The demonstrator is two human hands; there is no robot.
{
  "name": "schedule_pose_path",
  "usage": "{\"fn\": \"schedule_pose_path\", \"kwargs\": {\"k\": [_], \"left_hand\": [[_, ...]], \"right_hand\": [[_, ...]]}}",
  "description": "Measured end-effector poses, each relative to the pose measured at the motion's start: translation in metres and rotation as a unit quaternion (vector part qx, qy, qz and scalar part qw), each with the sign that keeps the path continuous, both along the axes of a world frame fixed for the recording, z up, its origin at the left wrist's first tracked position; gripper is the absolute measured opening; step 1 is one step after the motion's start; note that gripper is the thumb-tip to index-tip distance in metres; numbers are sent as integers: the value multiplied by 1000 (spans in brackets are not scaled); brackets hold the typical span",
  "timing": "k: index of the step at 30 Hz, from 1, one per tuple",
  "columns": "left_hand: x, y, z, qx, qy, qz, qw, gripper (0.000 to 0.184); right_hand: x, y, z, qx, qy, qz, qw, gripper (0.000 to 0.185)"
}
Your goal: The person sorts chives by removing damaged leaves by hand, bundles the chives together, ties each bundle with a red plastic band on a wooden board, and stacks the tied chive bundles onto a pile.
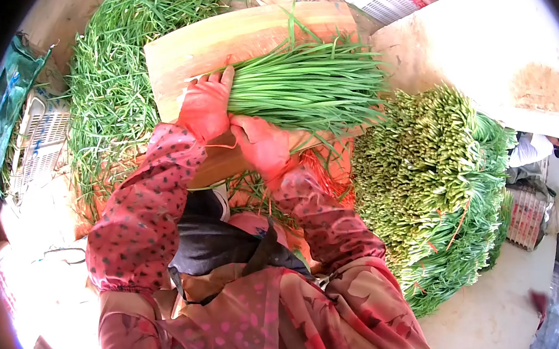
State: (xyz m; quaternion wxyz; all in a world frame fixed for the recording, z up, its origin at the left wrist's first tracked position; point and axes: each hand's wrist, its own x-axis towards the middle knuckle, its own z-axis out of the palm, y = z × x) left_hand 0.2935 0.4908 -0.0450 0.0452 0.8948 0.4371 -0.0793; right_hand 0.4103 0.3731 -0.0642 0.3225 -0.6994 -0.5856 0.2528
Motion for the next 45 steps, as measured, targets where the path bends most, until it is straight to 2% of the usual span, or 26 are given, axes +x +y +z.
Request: {"fn": "schedule_pose_path", "kwargs": {"k": [1, 2, 3, 5, 7, 9, 10, 11, 12, 13, 16, 17, 18, 19, 21, 22, 25, 26, 29, 30, 33, 36, 38, 40, 44, 45], "left_hand": [[0, 0, 0, -2, -14, -2, 1000, 101], [-2, 1, -5, -4, -29, -3, 1000, 102], [-3, 1, 0, -3, -27, 2, 1000, 102], [-4, 3, 14, -59, -59, -9, 996, 106], [-3, 0, 12, -65, -42, -9, 997, 109], [-5, -5, 6, 35, -77, -23, 996, 108], [-5, -7, 7, 6, -74, -9, 997, 111], [-5, -8, 9, 8, -73, -11, 997, 111], [-4, -8, 11, -5, -72, -8, 997, 111], [-4, -7, 13, -18, -70, -5, 997, 112], [-6, -5, 16, -31, -75, -19, 997, 111], [-8, -1, 16, -39, -102, -29, 994, 111], [-12, 10, 12, -77, -164, -45, 983, 93], [-12, 24, 9, -73, -161, -46, 983, 93], [-9, 56, 2, -220, -344, 61, 911, 54], [-4, 72, -3, -134, -254, 39, 957, 41], [14, 101, -38, -37, -181, 94, 978, 40], [23, 98, -40, -48, -121, 119, 984, 36], [40, 85, -35, -53, -88, 184, 978, 30], [40, 98, -74, -48, -87, 157, 983, 27], [46, 99, -67, -68, -94, 204, 972, 27], [43, 105, -73, -68, -73, 76, 992, 25], [45, 98, -64, -55, -47, 10, 997, 26], [44, 92, -63, -109, -259, 134, 950, 27], [36, 82, -51, -176, -314, 154, 920, 28], [29, 81, -47, -265, -361, 160, 879, 24]], "right_hand": [[1, 4, -11, 33, -11, 29, 999, 26], [8, 5, -22, -36, 247, -30, 968, 24], [14, 5, -13, -37, 249, -26, 967, 24], [26, 2, 16, -65, 403, -145, 901, 24], [31, -6, 23, -85, 380, -142, 910, 24], [31, -7, 33, -48, 288, -134, 947, 22], [31, -2, 38, 0, 216, -121, 969, 17], [34, 7, 45, 3, 217, -123, 968, 17], [37, 23, 55, 119, 8, -20, 993, 15], [42, 39, 58, 225, -202, 82, 949, 13], [49, 92, 41, 310, -244, 127, 910, 11], [50, 98, 29, 315, -243, 123, 909, 11], [52, 101, 10, 193, -175, 85, 962, 15], [51, 106, 5, 68, -102, 48, 991, 19], [52, 103, -1, 41, -93, 35, 994, 19], [52, 100, -1, 44, -81, 36, 995, 20], [53, 98, -4, 64, -70, 34, 995, 21], [53, 96, -1, 52, -81, 35, 995, 19], [54, 94, -3, 42, -90, 46, 994, 17], [54, 93, -7, 81, -101, 46, 991, 17], [52, 92, -2, 93, -90, 47, 990, 17], [55, 94, 0, 41, -83, 41, 995, 18], [57, 95, -9, 92, -41, 42, 994, 20], [56, 96, -7, 72, -26, 37, 996, 21], [54, 101, -4, 23, -33, 29, 999, 23], [54, 102, -4, 18, -51, 25, 998, 24]]}}
